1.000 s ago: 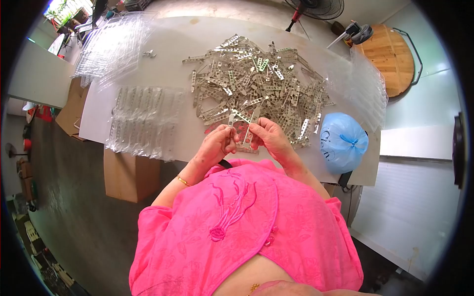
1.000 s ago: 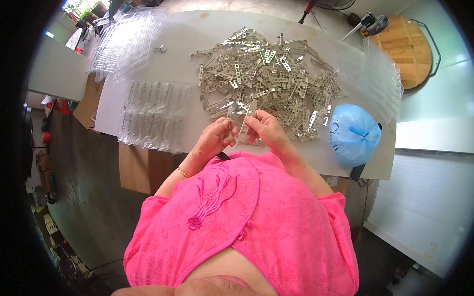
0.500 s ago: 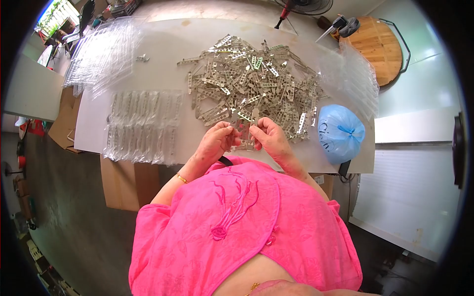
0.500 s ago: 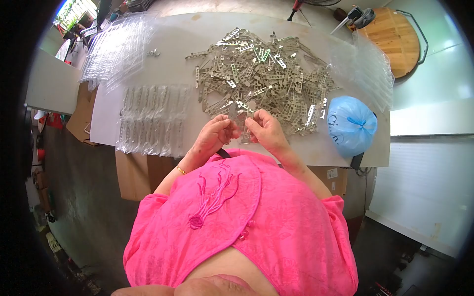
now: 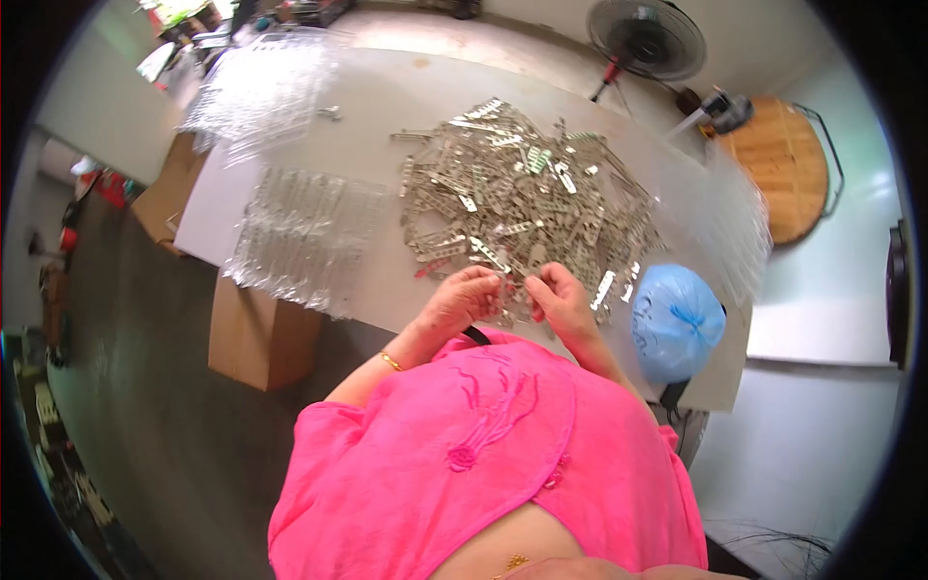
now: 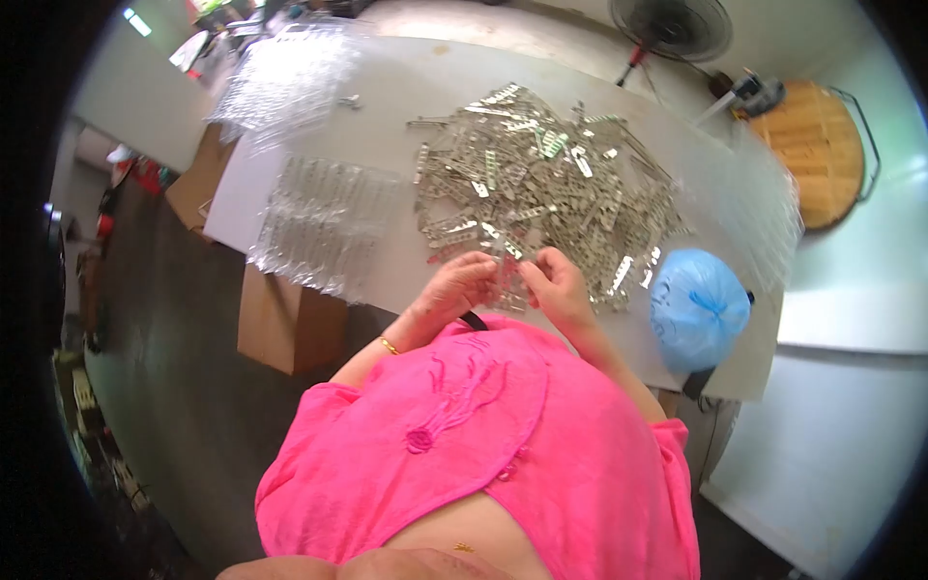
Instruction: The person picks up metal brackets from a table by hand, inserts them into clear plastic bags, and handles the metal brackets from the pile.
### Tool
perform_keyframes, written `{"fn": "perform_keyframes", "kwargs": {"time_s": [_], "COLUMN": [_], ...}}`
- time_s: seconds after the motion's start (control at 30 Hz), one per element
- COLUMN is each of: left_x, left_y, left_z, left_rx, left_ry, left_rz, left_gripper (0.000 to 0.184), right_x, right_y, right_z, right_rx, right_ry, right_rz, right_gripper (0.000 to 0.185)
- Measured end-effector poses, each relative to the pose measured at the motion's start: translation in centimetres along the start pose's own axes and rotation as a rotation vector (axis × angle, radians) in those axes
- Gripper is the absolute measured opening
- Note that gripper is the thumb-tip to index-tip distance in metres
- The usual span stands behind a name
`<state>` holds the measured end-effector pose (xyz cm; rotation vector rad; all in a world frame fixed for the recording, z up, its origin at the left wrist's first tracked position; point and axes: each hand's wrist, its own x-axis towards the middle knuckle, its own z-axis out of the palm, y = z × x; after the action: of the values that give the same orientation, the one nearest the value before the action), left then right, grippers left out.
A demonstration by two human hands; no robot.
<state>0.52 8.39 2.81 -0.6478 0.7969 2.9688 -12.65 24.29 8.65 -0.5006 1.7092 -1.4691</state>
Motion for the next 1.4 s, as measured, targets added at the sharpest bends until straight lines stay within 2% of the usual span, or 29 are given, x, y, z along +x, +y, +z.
{"fn": "perform_keyframes", "kwargs": {"time_s": [0.2,0.33,0.63,1.07,1.2,1.4], "left_x": [1.6,1.9,0.7,0.1,-1.6,-4.3], "left_y": [-3.3,-4.2,-3.9,-1.1,0.9,3.4], "left_z": [1.5,2.7,3.5,2.3,1.1,-1.9], "left_rx": [-0.060,-0.040,-0.003,-0.027,-0.013,-0.038], "left_ry": [0.077,0.065,0.118,0.086,0.019,0.097], "left_rz": [0.045,0.122,0.151,0.198,0.224,0.285], "left_gripper": [0.011,0.011,0.010,0.011,0.011,0.012], "right_x": [0.2,0.1,0.3,1.7,2.5,3.9], "right_y": [0.4,0.6,1.1,1.3,1.2,0.4], "right_z": [-3.1,-5.0,-6.3,-3.6,-0.9,3.9], "right_rx": [-0.010,0.029,0.102,0.070,0.080,0.059], "right_ry": [-0.031,-0.091,-0.145,-0.128,-0.131,-0.209], "right_rz": [0.048,0.004,-0.007,-0.012,-0.005,-0.029], "right_gripper": [0.016,0.016,0.011,0.014,0.015,0.016]}}
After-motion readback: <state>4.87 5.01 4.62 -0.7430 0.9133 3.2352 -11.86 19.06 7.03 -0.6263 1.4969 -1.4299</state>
